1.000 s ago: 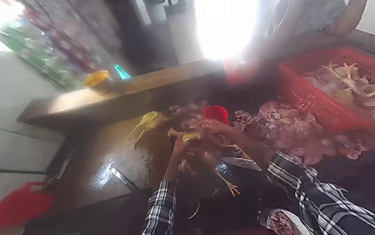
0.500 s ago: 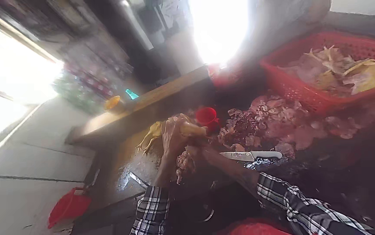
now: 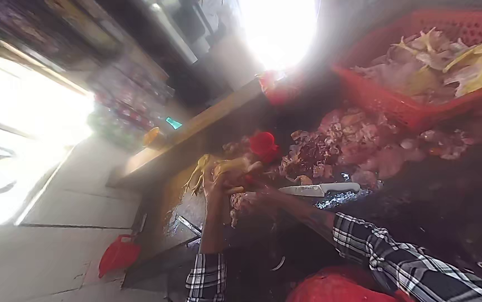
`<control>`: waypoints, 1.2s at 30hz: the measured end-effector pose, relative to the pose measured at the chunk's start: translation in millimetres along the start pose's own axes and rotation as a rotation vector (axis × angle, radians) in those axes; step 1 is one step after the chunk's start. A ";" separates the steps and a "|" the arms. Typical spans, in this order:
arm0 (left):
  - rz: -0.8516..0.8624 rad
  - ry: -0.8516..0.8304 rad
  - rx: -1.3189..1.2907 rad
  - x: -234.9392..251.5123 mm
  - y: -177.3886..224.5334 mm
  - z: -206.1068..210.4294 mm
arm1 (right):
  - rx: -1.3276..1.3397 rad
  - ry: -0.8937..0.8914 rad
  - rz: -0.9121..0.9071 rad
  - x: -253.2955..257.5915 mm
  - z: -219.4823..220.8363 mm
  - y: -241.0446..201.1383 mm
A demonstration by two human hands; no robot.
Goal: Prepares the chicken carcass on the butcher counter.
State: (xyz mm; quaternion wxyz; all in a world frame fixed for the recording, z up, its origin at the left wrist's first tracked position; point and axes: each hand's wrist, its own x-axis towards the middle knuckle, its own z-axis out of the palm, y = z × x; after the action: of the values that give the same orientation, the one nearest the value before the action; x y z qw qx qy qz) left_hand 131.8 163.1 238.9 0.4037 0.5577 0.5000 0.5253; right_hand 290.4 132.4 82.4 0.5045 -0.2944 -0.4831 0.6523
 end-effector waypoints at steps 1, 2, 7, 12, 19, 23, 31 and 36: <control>-0.030 0.030 -0.067 -3.6 -2.0 -2.4 | 0.033 -0.028 -0.002 -1.6 1.0 1.5; -0.051 0.060 -0.120 -7.1 -3.1 -4.1 | 0.057 -0.043 0.008 -2.4 3.1 0.2; -0.120 0.192 -0.357 -17.5 -23.9 -22.8 | 0.099 -0.067 0.002 -2.9 20.7 2.5; -0.196 0.280 -0.624 -30.1 -36.3 -31.2 | -0.026 -0.039 0.023 8.8 25.5 12.7; -0.149 0.283 -0.947 -36.2 -88.5 -18.7 | -0.173 0.034 -0.003 17.5 28.8 31.7; -0.166 0.312 -0.907 -34.6 -89.8 -33.9 | -0.656 0.008 0.031 -1.1 -2.9 -15.2; -0.012 0.109 -0.792 -33.3 -61.0 -22.6 | -1.310 -0.019 -0.155 13.1 26.5 -110.9; 0.007 0.092 -0.702 -31.6 -59.8 -17.9 | -1.312 -0.073 -0.049 4.6 26.5 -110.7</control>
State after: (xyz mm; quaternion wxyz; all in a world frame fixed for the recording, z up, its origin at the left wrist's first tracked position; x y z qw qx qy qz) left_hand 107.7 141.1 177.0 0.5460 0.3623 0.3047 0.6912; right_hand 307.2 130.6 195.0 0.2183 -0.5077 -0.8039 0.2201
